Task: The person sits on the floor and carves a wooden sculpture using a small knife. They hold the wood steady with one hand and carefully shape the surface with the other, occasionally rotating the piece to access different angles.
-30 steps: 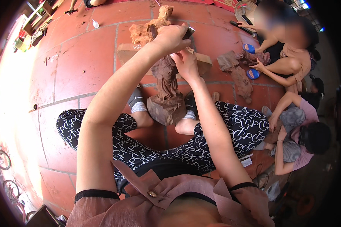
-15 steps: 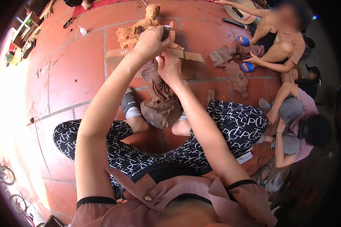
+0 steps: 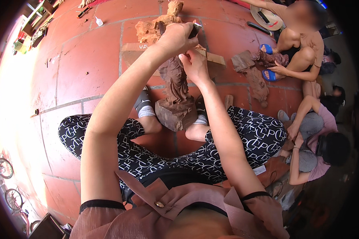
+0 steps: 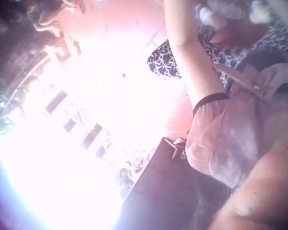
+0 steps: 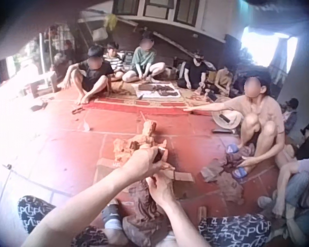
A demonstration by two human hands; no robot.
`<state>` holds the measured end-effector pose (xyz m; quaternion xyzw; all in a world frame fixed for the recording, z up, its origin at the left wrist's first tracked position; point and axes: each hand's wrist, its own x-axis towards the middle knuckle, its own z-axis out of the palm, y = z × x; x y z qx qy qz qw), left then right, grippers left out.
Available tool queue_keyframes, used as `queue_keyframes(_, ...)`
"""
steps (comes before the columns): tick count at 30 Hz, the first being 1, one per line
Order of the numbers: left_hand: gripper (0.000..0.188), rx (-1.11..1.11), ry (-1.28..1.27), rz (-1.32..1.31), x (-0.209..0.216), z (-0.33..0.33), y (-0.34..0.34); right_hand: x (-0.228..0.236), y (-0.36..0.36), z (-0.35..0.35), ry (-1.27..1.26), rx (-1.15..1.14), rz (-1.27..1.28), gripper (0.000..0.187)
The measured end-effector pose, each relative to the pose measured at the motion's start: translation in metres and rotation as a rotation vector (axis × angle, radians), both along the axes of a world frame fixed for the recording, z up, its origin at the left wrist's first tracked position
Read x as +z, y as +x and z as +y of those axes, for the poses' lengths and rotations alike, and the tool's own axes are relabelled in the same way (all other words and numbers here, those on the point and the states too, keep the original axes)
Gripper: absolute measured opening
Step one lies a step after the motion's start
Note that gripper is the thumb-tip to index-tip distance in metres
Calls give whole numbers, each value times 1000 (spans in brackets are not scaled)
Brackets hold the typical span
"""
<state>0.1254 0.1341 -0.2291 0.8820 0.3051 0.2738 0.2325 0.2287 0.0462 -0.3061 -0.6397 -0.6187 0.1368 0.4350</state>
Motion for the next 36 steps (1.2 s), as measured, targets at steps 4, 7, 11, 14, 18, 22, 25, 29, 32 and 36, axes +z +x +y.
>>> queue_keyframes(4, 29, 11, 60, 19, -7, -2, -3, -4, -3, 1, 83, 32, -87, 12)
queue_keyframes(7, 30, 41, 58, 2, -14, 1, -3, -1, -8, 0, 55, 40, -58, 15)
queue_keyframes(11, 31, 18, 27, -19, -14, 1, 4, -3, 0, 0, 22, 37, -28, 15)
queue_keyframes(14, 31, 36, 19, 3, -13, -2, -1, -2, 1, 2, 34, 72, -35, 15)
queue_keyframes(18, 31, 39, 54, 27, -13, 1, 0, -10, -3, 4, 112, 37, -85, 14)
queue_keyframes(22, 30, 36, 41, 27, -11, 0, 2, -10, -2, 2, 62, 21, -92, 15)
queue_keyframes(25, 29, 32, 47, 14, -10, -4, 1, -6, -2, 1, 118, 56, -80, 17)
queue_keyframes(29, 28, 41, 6, 23, -7, -4, 4, -4, -7, 1, 152, 7, -58, 19)
queue_keyframes(32, 27, 17, -9, 31, -4, -8, 3, -6, -5, 0, 106, 7, -28, 16)
queue_keyframes(36, 28, 36, 33, 53, -10, -9, 1, -10, -6, 0, 150, 14, -34, 13)
